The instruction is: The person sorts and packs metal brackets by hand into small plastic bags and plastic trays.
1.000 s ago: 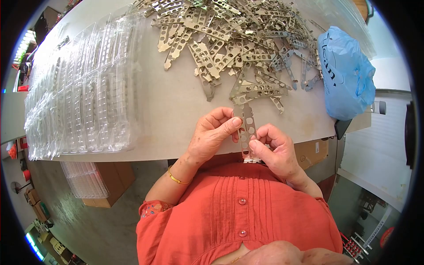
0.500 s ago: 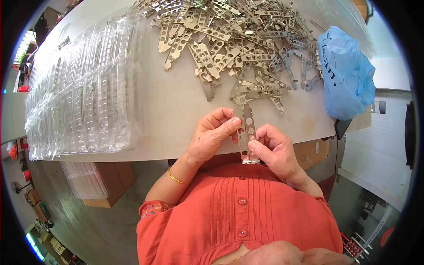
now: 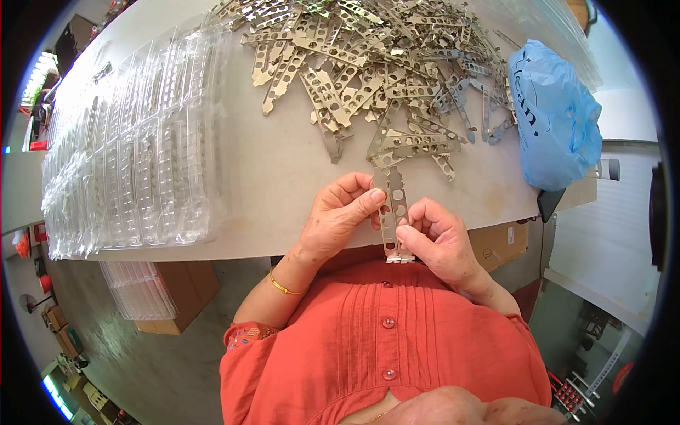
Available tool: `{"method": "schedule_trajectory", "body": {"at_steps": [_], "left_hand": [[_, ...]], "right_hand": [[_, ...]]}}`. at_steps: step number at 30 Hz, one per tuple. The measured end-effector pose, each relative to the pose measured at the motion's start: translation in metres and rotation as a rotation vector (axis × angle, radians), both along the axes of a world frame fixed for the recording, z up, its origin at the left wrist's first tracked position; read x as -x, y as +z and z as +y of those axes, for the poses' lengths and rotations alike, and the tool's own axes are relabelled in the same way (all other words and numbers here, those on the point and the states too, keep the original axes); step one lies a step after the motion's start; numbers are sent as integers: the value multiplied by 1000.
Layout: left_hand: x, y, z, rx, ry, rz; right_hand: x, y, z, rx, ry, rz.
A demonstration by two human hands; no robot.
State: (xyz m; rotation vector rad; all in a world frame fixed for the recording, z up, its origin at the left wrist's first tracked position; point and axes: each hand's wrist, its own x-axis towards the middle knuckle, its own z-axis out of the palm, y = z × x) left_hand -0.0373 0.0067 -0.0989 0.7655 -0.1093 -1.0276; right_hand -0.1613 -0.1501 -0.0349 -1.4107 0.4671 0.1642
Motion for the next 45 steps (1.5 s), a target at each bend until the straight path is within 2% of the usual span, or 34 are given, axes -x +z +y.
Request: {"method": "schedule_trajectory", "body": {"at_steps": [11,19,28,45], "left_hand": [[0,1,1,-19,-5,-11],[-2,-6,1,87,-13,19],[0,-7,-1,87,12,13],[5,-5,0,-4,53,-112]], "right_hand": [[0,0,-2,48,-10,3],[2,4,-6,40,-68,-21],[3,6,-10,143,-73,-68],[4,1,3,52,-10,-87]]}}
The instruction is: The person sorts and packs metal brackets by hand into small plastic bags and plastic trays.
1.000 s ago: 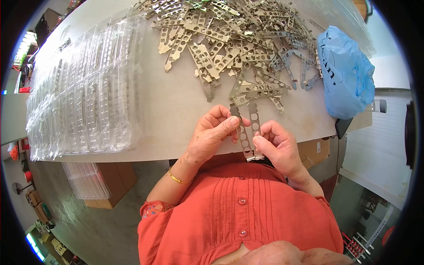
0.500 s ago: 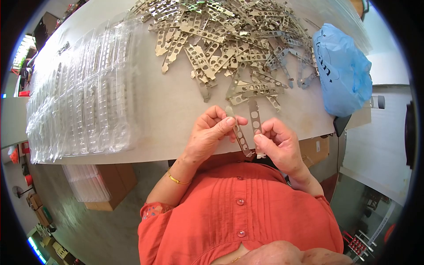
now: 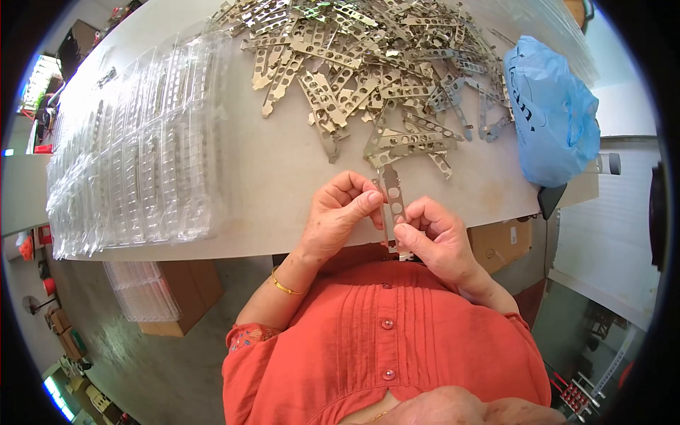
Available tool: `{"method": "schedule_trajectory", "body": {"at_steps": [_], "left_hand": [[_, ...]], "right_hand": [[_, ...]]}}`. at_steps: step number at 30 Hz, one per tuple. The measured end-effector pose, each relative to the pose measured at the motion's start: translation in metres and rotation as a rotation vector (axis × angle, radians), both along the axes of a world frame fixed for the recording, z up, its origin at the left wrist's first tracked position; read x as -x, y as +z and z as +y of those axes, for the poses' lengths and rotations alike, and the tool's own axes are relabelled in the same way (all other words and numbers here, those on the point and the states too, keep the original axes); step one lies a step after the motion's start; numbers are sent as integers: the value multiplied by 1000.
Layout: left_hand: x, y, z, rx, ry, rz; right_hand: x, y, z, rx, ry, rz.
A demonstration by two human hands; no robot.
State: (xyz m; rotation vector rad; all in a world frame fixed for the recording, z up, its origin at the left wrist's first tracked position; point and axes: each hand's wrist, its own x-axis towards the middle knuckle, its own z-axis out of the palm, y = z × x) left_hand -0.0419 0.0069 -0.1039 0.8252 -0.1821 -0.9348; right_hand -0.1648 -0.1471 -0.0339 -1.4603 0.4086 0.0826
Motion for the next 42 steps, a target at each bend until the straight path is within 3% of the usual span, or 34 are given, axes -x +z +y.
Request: {"method": "schedule_trajectory", "body": {"at_steps": [4,13,15,22,25,27,33,42], "left_hand": [[1,7,0,-32,-18,-82],[3,5,1,-61,-29,-134],[4,3,0,-55,-25,-136],[7,9,-1,-141,-4,-159],[7,11,-2,-151,-9,-193],[10,7,-4,-147,-2,-212],[12,8,-3,-155,1,-245],[14,11,-4,-183,0,-224]], "right_hand": [[0,-4,1,-56,3,-1],[-3,-10,-2,51,7,0],[-3,-14,-3,193,14,-61],[-2,-16,-2,195,-30,-57],[-2,-14,-4,352,38,-102],[-4,-14,-3,551,36,-301],[-1,-20,0,418,-10,-168],[0,-20,0,501,-1,-221]]}}
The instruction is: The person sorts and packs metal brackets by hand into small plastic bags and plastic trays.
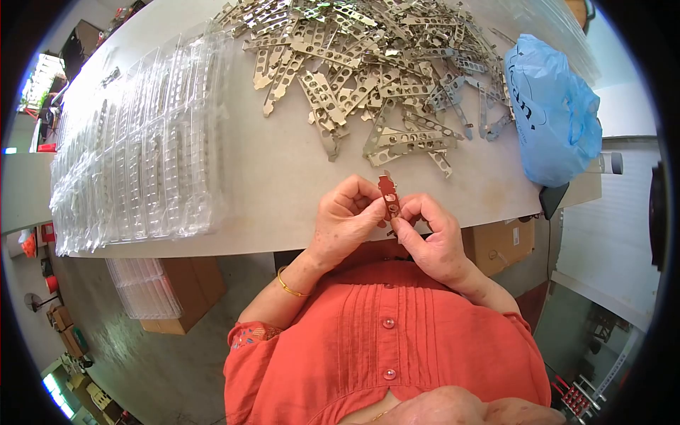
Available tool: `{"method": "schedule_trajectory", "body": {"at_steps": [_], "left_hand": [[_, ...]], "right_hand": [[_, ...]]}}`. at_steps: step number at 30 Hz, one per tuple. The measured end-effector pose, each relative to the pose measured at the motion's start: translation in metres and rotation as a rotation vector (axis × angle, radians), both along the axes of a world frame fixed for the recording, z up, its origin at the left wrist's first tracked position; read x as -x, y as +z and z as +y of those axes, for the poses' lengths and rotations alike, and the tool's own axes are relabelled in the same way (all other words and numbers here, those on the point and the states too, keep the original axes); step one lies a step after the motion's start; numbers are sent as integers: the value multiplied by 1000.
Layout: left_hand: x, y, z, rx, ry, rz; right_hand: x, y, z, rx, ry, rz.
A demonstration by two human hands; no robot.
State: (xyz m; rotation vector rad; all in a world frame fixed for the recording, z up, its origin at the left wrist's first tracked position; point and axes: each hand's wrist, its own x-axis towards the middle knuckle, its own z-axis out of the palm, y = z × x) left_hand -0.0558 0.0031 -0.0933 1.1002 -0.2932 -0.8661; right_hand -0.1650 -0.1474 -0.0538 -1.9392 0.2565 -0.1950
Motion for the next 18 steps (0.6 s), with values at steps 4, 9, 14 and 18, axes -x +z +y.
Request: {"method": "schedule_trajectory", "body": {"at_steps": [4,9,14,18], "left_hand": [[3,-2,-3,-4,34,-63],[2,5,-6,-4,66,13],[-5,7,-4,4,10,103],[-6,8,-5,-5,-1,95]], "right_hand": [[4,-2,1,-102,-34,77],[5,1,0,-371,-65,151],[6,-5,-4,-503,-92,167],[6,0,-4,-516,-60,189]]}}
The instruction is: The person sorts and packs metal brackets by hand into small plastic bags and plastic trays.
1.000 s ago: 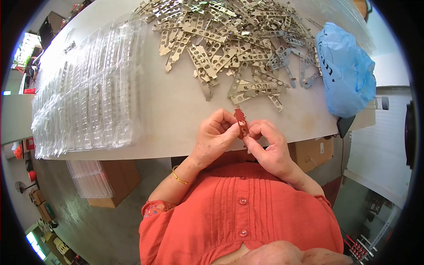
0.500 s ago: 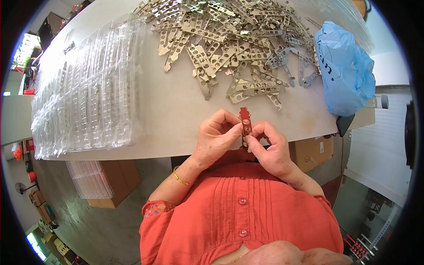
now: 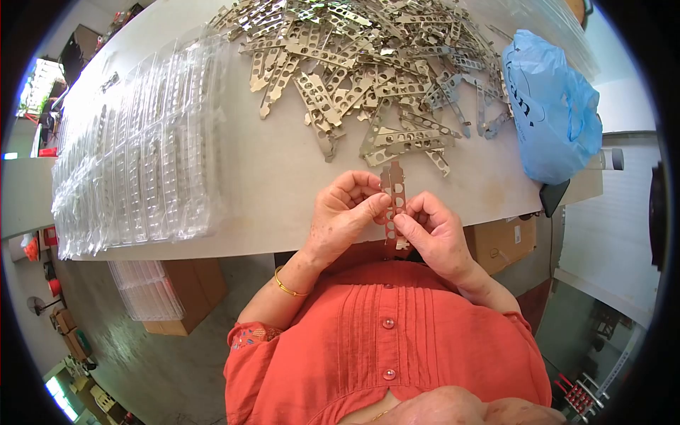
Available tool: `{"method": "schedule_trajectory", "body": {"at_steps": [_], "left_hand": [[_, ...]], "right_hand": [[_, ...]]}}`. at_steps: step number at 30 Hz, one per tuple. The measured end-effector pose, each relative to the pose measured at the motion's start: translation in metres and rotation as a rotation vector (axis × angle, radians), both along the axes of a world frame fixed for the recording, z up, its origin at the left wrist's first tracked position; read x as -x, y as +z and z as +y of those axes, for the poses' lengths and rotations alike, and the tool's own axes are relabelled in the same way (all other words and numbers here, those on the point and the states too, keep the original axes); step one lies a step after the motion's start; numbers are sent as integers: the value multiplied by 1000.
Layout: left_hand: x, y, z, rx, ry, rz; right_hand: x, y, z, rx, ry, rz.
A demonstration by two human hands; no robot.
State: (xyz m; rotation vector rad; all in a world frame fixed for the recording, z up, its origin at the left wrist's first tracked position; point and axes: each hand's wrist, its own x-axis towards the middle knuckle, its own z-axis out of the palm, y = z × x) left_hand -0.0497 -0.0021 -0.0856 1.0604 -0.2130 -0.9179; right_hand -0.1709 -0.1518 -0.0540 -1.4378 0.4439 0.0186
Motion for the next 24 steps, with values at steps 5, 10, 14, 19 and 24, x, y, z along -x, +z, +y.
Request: {"method": "schedule_trajectory", "body": {"at_steps": [5,10,14,19,24], "left_hand": [[-2,-2,-1,23,9,16],[-7,-5,1,56,-36,32],[-9,-8,2,79,-53,49],[-13,-11,4,108,-93,79],[-13,-8,4,147,-104,84]], "right_hand": [[4,-1,-5,59,49,28],[-2,7,1,89,30,80],[-6,9,3,165,72,48],[-13,17,4,419,143,18],[-16,8,4,620,168,-123]]}}
